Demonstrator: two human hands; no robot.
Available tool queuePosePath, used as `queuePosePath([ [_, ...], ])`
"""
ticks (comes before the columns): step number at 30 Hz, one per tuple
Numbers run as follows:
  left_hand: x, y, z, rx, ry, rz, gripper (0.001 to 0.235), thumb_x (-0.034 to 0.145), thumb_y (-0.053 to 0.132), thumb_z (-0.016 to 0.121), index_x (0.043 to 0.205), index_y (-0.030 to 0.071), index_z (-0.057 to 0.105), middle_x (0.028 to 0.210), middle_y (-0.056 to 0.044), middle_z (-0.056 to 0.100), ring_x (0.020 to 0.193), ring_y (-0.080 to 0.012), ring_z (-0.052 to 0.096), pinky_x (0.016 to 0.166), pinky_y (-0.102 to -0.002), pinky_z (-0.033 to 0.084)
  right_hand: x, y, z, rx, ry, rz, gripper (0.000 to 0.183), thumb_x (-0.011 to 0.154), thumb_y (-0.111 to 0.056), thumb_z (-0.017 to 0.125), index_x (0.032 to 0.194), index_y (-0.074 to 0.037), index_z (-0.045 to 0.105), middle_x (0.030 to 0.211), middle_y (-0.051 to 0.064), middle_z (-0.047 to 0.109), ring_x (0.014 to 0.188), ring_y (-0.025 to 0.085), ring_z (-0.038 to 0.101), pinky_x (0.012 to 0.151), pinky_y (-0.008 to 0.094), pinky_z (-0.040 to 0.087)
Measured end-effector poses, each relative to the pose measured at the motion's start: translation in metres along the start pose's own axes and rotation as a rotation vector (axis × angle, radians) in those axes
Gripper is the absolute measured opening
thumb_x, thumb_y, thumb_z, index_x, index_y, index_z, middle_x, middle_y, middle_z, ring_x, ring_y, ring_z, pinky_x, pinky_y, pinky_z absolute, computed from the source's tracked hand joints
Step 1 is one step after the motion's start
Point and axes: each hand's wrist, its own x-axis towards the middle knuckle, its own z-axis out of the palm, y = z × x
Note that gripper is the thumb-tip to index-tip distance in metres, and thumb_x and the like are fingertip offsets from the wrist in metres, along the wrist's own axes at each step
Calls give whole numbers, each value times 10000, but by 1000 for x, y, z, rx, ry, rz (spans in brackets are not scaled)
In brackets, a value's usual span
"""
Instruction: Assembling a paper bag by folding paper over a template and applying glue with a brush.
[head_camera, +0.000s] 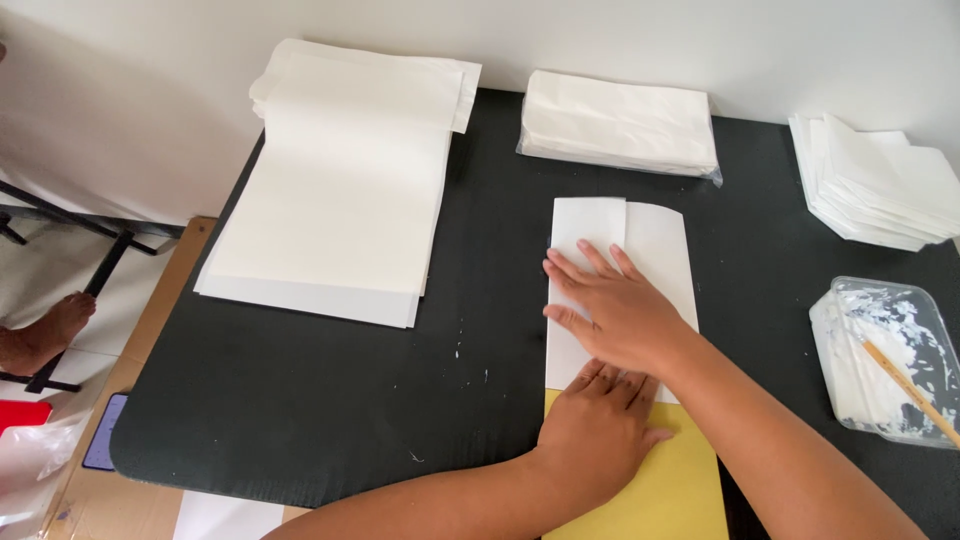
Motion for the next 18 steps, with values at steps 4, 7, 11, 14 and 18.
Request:
queuePosePath([
  [4, -1, 0, 9, 14, -56, -11, 681, 1068, 485, 356, 1545, 9, 461, 1583, -156, 486, 1519, -343, 383, 1282, -446, 239, 24, 4, -13, 9, 14, 71, 695, 1033, -553, 191, 1622, -184, 194, 1714, -61, 157, 1597, 206, 4, 1274, 451, -50],
  [7, -2, 0, 10, 13, -67, -15, 687, 1073, 486, 323, 1561, 16, 433, 1640, -143, 423, 1553, -331, 336, 1289, -444, 217, 38, 4, -26, 89, -17, 145, 712, 1016, -561, 126, 1625, -198, 191, 1722, -85, 134, 1606, 155, -29, 1284, 418, -88],
  [11, -3, 1, 14, 48, -25, -18, 682, 1061, 489, 360, 1556, 29, 455, 1648, -126, 428, 1553, -319, 348, 1284, -438, 235, 57, 10, -36, 150, -36, 224, 727, 1003, -548, 39, 1634, -212, 172, 1730, -107, 102, 1611, 143, -26, 1291, 421, -99],
  [14, -2, 0, 10, 22, -59, -24, 685, 1068, 485, 328, 1572, 30, 421, 1650, -115, 417, 1560, -308, 327, 1290, -428, 217, 68, 14, -40, 102, -18, 235, 694, 1029, -512, 68, 1641, -190, 128, 1735, -83, 83, 1611, 170, -66, 1293, 424, -87],
  [18, -2, 0, 4, 21, 5, -7, 658, 1070, 466, 380, 1538, 16, 487, 1616, -130, 476, 1523, -317, 401, 1275, -425, 263, 35, -21, -54, 267, 323, 101, 590, 1058, -385, 351, 1601, -160, 297, 1702, -22, 223, 1589, 201, 73, 1277, 433, 43],
])
